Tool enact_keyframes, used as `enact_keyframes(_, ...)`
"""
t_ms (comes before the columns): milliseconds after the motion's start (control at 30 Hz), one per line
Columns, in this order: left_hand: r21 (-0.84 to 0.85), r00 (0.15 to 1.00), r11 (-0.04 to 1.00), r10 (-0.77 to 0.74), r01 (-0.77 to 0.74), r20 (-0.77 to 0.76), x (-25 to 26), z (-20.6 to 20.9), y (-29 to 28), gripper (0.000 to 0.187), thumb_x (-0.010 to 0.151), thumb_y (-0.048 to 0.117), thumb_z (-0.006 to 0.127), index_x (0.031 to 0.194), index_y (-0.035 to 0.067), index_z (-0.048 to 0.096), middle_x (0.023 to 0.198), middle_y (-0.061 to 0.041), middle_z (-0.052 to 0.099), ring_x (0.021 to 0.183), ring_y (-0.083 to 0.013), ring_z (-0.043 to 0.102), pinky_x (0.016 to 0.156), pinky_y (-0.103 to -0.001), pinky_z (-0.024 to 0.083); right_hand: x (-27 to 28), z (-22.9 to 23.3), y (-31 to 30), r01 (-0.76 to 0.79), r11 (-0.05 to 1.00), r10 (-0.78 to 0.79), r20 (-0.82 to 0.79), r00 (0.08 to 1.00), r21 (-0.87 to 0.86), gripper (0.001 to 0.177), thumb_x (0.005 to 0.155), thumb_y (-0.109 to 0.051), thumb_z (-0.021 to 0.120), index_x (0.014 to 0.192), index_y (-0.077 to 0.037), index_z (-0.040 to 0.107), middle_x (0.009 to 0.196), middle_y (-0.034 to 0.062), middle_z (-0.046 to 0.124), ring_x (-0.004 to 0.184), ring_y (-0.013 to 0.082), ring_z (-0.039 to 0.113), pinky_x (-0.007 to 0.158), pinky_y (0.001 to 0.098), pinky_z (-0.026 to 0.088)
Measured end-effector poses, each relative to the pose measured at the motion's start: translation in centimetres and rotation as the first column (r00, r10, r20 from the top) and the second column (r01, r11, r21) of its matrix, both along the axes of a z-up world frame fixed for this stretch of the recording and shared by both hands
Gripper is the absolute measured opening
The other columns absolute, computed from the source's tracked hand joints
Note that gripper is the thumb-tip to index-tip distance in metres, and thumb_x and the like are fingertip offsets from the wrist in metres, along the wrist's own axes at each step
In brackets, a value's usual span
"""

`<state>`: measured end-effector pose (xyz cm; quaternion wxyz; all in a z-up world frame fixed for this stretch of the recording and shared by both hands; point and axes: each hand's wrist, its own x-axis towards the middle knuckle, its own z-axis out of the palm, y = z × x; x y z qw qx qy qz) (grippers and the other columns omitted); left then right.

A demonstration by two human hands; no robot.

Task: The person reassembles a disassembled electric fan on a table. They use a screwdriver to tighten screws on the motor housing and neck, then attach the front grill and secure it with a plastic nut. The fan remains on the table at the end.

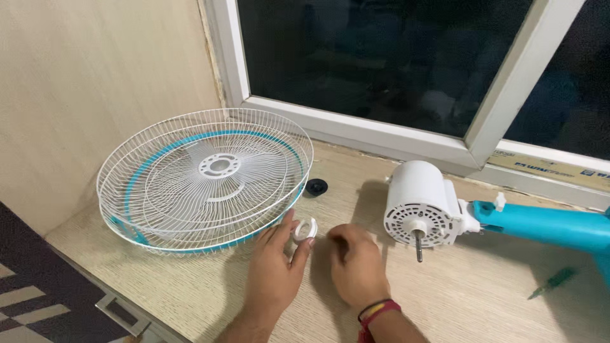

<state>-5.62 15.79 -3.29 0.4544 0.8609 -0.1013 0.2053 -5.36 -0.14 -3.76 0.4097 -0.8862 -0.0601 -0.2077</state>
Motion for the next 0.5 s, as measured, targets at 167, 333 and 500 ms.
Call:
enact_keyframes(167, 0.06, 1.0, 0.998, 0.007, -0.007, 0.012, 0.3, -0.6, 0.1, 0.068, 0.091, 0.027, 0.07, 0.149, 0.002, 0.043, 0.124, -0.009, 0.07, 0.119, -0.0273, 0.059, 0.099, -0.042, 0.048, 2.0, -0.1, 0.6, -0.217, 0.949, 0.246, 0.109, 0.963, -0.229, 0.023, 0.078, 0.002, 0.066, 0.098, -0.004, 0.077, 0.111, 0.014, 0.071, 0.104, 0.0361, 0.06, 0.092, 0.0431, 0.048)
enact_keyframes(333, 0.074, 0.999, 0.997, 0.011, -0.009, -0.03, 0.5, -0.6, 0.1, 0.068, 0.091, 0.028, 0.068, 0.15, 0.003, 0.042, 0.123, -0.009, 0.07, 0.118, -0.0276, 0.059, 0.1, -0.042, 0.047, 2.3, -0.3, 0.7, -0.157, 0.953, 0.178, 0.06, 0.982, -0.26, 0.026, 0.075, 0.003, 0.064, 0.096, -0.004, 0.078, 0.109, 0.0121, 0.071, 0.105, 0.0344, 0.061, 0.092, 0.0411, 0.049)
enact_keyframes(500, 0.142, 0.991, 0.99, 0.028, -0.009, -0.131, 0.5, 0.1, -0.1, 0.074, 0.091, 0.028, 0.069, 0.155, 0.005, 0.039, 0.13, -0.01, 0.065, 0.12, -0.027, 0.055, 0.099, -0.042, 0.047, 1.8, -0.6, 0.7, -0.001, 0.977, 0.007, 0.026, 1.0, -0.213, 0.018, 0.082, 0.0, 0.061, 0.09, -0.004, 0.078, 0.101, 0.0123, 0.071, 0.101, 0.034, 0.063, 0.091, 0.0413, 0.051)
